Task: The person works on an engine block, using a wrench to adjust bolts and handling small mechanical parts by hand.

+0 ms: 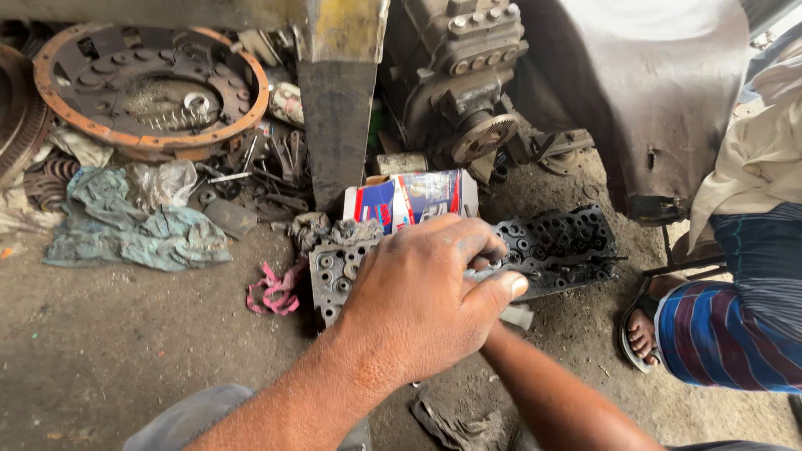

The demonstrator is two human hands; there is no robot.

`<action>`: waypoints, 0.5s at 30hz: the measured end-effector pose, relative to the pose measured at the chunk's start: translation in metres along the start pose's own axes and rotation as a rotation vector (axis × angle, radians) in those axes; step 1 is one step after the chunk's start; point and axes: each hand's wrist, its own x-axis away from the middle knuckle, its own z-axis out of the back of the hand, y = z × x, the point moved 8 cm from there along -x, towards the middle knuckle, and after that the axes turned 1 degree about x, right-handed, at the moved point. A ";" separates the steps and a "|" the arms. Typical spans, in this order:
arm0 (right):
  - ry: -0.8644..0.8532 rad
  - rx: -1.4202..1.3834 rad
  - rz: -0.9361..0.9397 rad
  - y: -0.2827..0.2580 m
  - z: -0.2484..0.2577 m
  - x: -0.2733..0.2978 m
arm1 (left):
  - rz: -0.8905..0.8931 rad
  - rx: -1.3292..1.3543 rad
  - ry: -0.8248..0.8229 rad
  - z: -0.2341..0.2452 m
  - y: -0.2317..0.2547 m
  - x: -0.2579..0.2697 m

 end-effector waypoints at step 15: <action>0.011 0.013 0.005 -0.033 0.035 0.005 | -0.001 -0.017 -0.016 0.002 0.003 -0.001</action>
